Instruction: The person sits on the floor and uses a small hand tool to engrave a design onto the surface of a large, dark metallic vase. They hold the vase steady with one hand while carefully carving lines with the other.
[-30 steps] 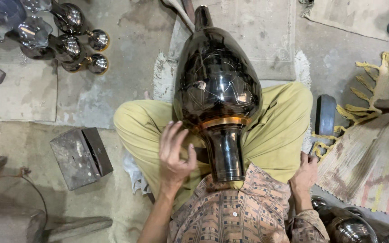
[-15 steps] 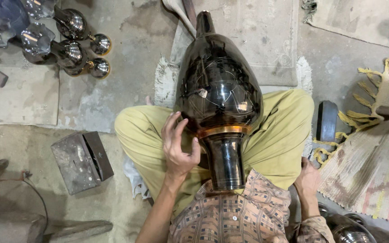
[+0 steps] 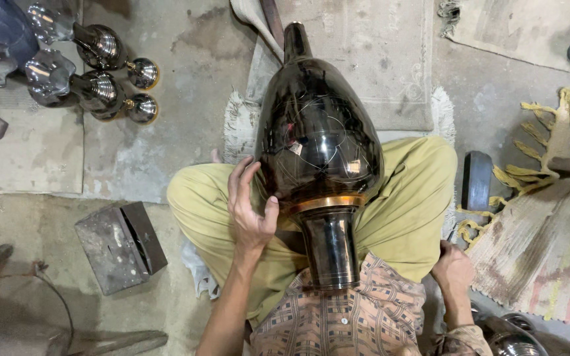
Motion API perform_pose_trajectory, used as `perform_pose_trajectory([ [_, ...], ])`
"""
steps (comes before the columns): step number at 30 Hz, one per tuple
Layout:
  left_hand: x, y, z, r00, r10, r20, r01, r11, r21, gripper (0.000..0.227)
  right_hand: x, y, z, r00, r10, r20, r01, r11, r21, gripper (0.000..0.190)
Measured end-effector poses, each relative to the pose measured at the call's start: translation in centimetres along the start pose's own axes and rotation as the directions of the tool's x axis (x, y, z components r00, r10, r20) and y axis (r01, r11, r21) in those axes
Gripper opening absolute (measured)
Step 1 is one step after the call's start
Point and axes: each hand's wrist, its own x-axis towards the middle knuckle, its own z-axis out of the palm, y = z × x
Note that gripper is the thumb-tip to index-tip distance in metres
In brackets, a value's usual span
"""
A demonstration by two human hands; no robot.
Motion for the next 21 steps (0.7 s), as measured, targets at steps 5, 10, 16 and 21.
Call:
perform_pose_trajectory([
  [5, 1.4, -0.7, 0.0, 1.0, -0.01, 0.023, 0.011, 1.0, -0.009, 0.061, -0.6, -0.8, 0.4, 0.998, 0.028, -0.052, -0.021, 0.991, 0.129, 0.047],
  [10, 1.8, -1.4, 0.2, 0.998, 0.067, 0.001, -0.067, 0.993, 0.093, 0.058, 0.5, -0.7, 1.2, 0.966, -0.197, -0.165, 0.24, 0.922, 0.304, 0.044],
  [16, -0.8, -2.4, 0.5, 0.954, 0.279, 0.107, -0.294, 0.94, 0.171, 0.05, 2.5, 0.3, 1.7, 0.961, -0.278, -0.012, 0.263, 0.894, 0.362, 0.037],
  [21, -4.3, -3.2, 1.6, 0.854, 0.497, 0.153, -0.519, 0.835, 0.184, 0.048, 3.3, 0.2, -0.5, 0.992, -0.117, 0.035, 0.116, 0.993, 0.023, 0.04],
])
